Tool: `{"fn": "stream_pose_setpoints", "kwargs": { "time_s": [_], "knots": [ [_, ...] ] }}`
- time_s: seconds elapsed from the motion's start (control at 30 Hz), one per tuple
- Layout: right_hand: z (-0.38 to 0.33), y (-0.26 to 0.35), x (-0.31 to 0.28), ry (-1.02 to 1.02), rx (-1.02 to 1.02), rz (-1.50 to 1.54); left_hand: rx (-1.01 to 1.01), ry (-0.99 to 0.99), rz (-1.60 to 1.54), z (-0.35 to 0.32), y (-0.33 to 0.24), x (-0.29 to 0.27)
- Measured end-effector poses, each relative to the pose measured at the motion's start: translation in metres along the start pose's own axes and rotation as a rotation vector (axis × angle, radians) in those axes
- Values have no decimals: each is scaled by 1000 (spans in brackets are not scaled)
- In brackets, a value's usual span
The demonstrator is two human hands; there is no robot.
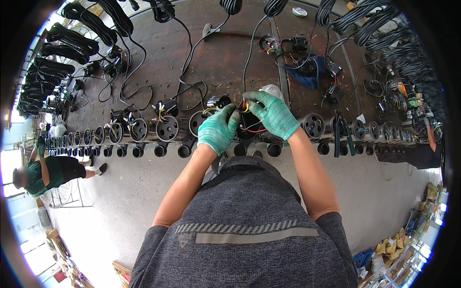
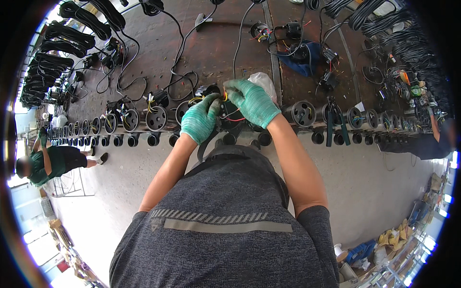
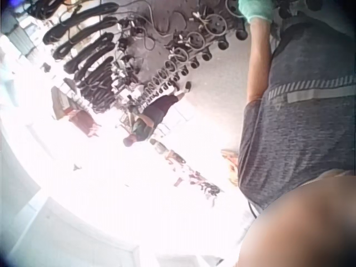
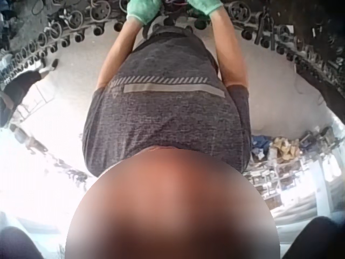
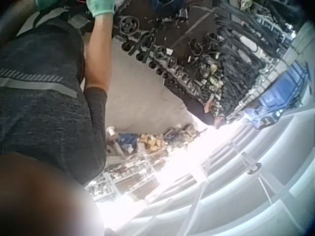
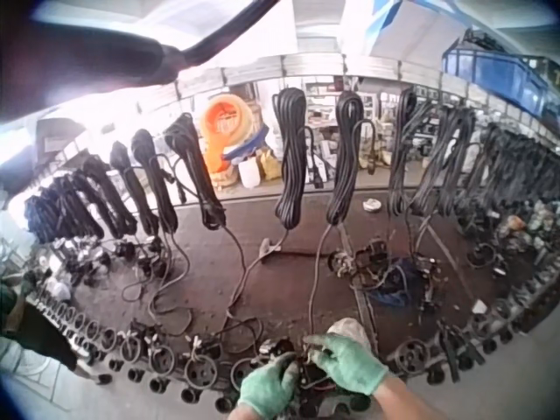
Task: The person assembles a small black electronic device by inserting wires into a housing and securing them with a tool. They then attach a black cylindrical component to the assembly and tighten it by hand.
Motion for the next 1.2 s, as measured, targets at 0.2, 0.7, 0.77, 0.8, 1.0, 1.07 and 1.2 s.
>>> {"fn": "stream_pose_setpoints", "kwargs": {
  "time_s": [0.2, 0.7, 0.77, 0.8, 1.0, 1.07, 1.2],
  "knots": [
    [6, -3, 4, 64, 31, -136, -2, -12, 34, -1, -5, -2],
    [-91, -9, 0, -242, 557, 589, -34, 0, -52, 0, 0, -3],
    [-90, -1, -3, -281, 88, 201, -76, 40, -29, 1, -6, -7],
    [-85, 11, -8, -262, -22, 121, -95, 58, -19, 2, -9, -8],
    [-65, 25, 0, -203, 5, 112, 349, -378, -66, -4, -8, -6],
    [-60, 11, 5, -238, -87, 100, 552, -377, -250, -2, 2, -5],
    [-58, 6, 7, -203, -159, 125, 614, -17, -239, 2, -15, -7]
  ]
}}
Point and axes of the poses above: each hand's wrist, its own z-axis towards the middle knuckle, its own x-axis out of the palm, y = z × x, the point moved 2 cm from there along z, towards the middle knuckle, and after that the axes turned 11 degrees about -y, right-handed, at the moved point
